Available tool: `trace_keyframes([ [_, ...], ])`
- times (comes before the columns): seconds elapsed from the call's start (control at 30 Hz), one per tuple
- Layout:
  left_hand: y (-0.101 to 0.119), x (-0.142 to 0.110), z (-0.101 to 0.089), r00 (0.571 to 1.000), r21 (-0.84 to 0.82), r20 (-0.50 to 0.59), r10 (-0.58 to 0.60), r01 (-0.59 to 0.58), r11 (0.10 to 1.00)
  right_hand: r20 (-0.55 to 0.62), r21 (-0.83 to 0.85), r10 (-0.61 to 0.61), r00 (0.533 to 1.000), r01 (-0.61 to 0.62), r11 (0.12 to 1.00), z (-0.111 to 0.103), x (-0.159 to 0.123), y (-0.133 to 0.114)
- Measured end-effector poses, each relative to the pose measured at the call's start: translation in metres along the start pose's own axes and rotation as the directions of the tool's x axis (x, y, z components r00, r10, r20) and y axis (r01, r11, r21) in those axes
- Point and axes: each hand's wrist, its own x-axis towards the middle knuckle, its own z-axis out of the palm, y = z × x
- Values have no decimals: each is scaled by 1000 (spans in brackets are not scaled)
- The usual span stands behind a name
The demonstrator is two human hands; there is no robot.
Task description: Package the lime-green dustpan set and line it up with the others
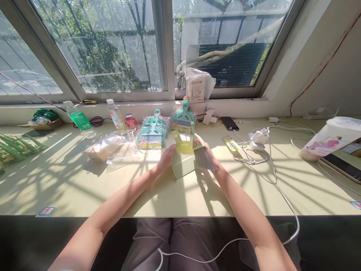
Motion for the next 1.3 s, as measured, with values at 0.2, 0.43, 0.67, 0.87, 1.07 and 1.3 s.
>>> trace_keyframes([
  [0.2,3,13,-33,987,348,44,-156,131,928,-212,-340,101,972,-170,925,-74,11,23],
  [0.43,3,8,-33,995,610,7,-97,72,789,7,-811,254,967,-143,567,-55,-1,34],
  [0.67,-8,12,-34,998,653,20,67,-64,755,-43,-790,295,954,-214,575,-54,1,33],
  [0.87,-8,11,-18,992,570,109,71,-121,813,57,-548,229,972,-161,821,-43,2,6],
  [1.07,-9,2,-11,698,335,526,487,-696,635,249,-557,103,963,55,829,11,-14,-4],
  [1.3,-26,10,-19,646,549,465,605,-747,375,371,-216,2,929,83,973,16,-11,13],
])
